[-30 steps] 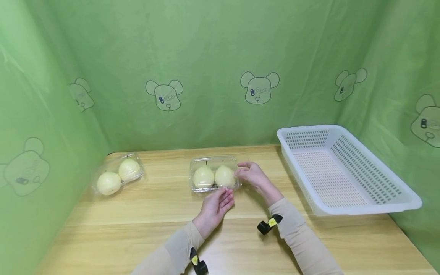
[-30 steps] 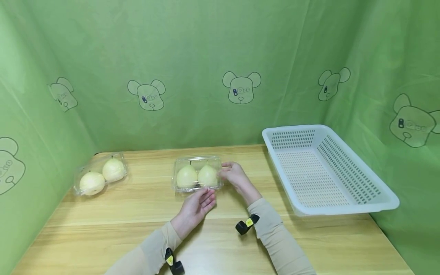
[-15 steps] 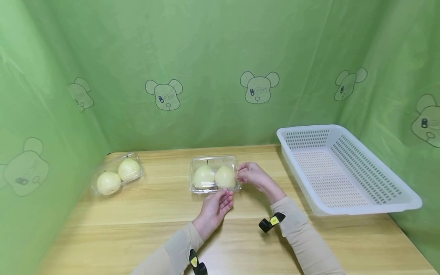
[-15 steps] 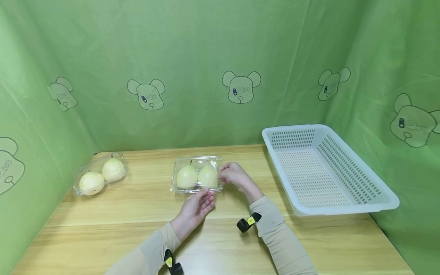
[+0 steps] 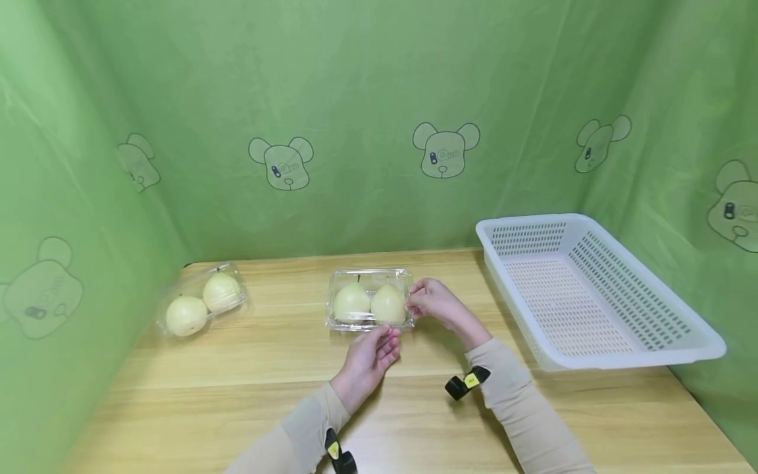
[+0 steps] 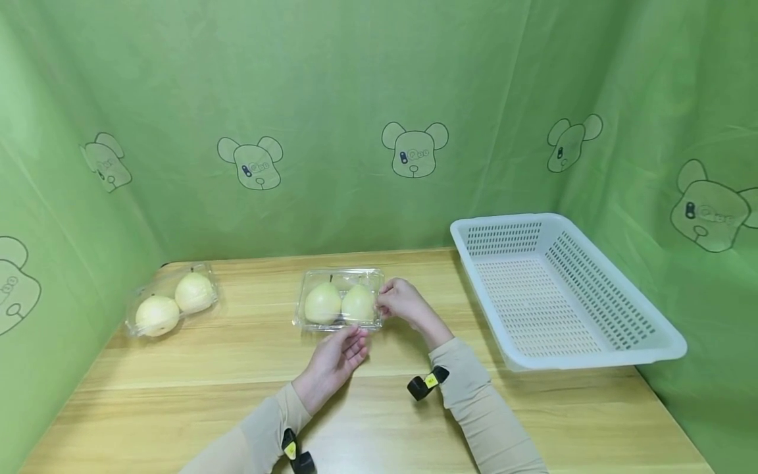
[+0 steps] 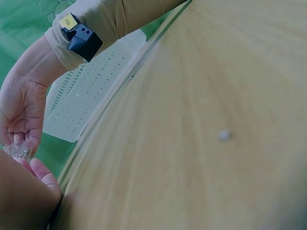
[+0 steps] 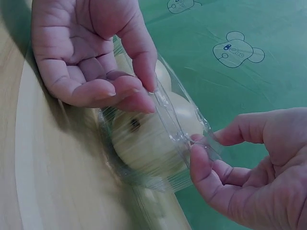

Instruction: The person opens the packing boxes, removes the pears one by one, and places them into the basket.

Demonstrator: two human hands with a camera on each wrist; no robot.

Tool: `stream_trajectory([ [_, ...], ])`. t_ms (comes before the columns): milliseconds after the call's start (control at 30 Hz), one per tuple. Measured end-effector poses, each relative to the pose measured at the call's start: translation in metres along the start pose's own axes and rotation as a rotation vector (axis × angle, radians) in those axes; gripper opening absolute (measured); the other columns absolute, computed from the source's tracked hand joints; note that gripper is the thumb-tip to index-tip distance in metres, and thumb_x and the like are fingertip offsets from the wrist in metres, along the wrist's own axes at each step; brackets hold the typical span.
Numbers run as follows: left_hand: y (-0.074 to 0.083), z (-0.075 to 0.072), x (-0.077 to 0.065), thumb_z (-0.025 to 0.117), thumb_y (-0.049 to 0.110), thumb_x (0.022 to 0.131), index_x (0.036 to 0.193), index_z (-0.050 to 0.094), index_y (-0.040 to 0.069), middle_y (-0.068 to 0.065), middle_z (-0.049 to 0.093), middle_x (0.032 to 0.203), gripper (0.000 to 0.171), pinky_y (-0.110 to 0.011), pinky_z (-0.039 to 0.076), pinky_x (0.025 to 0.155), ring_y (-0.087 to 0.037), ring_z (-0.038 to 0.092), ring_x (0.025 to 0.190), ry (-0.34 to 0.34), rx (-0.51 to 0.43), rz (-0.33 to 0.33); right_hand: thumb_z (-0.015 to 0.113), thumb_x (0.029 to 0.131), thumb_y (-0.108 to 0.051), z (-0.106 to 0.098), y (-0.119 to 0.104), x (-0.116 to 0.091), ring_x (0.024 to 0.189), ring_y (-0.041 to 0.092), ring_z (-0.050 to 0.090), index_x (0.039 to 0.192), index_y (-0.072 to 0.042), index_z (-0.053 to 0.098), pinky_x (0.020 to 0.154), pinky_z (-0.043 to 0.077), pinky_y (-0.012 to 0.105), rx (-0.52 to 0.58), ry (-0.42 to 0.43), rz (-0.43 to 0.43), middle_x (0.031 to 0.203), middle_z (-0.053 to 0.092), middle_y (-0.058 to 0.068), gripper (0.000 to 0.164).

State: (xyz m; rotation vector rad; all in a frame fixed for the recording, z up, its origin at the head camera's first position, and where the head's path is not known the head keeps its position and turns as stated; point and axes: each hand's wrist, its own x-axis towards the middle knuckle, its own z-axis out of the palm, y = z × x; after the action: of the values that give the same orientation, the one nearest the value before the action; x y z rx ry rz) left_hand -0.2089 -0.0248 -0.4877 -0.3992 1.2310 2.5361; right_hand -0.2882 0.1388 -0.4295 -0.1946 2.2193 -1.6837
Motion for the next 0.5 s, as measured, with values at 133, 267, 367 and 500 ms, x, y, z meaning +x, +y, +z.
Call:
stream_trajectory([
  [133, -0.0001, -0.0006, -0.0002, 0.059, 0.016, 0.094, 0.098, 0.062, 0.006, 0.0, 0.07, 0.087, 0.011, -0.024, 0.056, 0.078, -0.009, 0.062, 0.079, 0.009, 0.0, -0.006, 0.052, 0.087, 0.003, 0.0056, 0.0014, 0.0006, 0.061, 0.014, 0.061, 0.121, 0.015, 0.039, 0.06, 0.06, 0.028, 0.03, 0.003, 0.008, 0.078, 0.063, 0.012, 0.039],
  [267, 0.0001, 0.0, 0.0003, 0.059, 0.015, 0.094, 0.1, 0.063, 0.005, 0.0, 0.07, 0.088, 0.013, -0.025, 0.056, 0.079, -0.01, 0.063, 0.08, -0.001, -0.001, -0.005, 0.049, 0.088, 0.001, 0.0091, 0.0018, 0.0025, 0.057, 0.016, 0.062, 0.126, 0.014, 0.035, 0.06, 0.062, 0.033, 0.049, 0.0, -0.004, 0.078, 0.063, 0.014, 0.041],
  [367, 0.0004, 0.0002, 0.0006, 0.059, 0.016, 0.094, 0.103, 0.062, 0.005, 0.0, 0.07, 0.09, 0.014, -0.025, 0.056, 0.079, -0.01, 0.063, 0.081, -0.015, 0.0, -0.001, 0.048, 0.089, 0.0, 0.008, 0.0022, 0.004, 0.058, 0.017, 0.062, 0.127, 0.013, 0.036, 0.06, 0.062, 0.033, 0.051, 0.011, 0.0, 0.079, 0.062, 0.014, 0.042],
  [500, 0.0002, -0.0008, 0.0011, 0.059, 0.016, 0.094, 0.102, 0.063, 0.006, 0.0, 0.071, 0.09, 0.013, -0.025, 0.056, 0.079, -0.01, 0.063, 0.081, -0.014, -0.009, -0.009, 0.048, 0.089, -0.001, 0.0064, 0.0037, 0.006, 0.06, 0.017, 0.063, 0.129, 0.013, 0.036, 0.062, 0.062, 0.033, 0.077, 0.002, 0.014, 0.082, 0.062, 0.015, 0.044],
])
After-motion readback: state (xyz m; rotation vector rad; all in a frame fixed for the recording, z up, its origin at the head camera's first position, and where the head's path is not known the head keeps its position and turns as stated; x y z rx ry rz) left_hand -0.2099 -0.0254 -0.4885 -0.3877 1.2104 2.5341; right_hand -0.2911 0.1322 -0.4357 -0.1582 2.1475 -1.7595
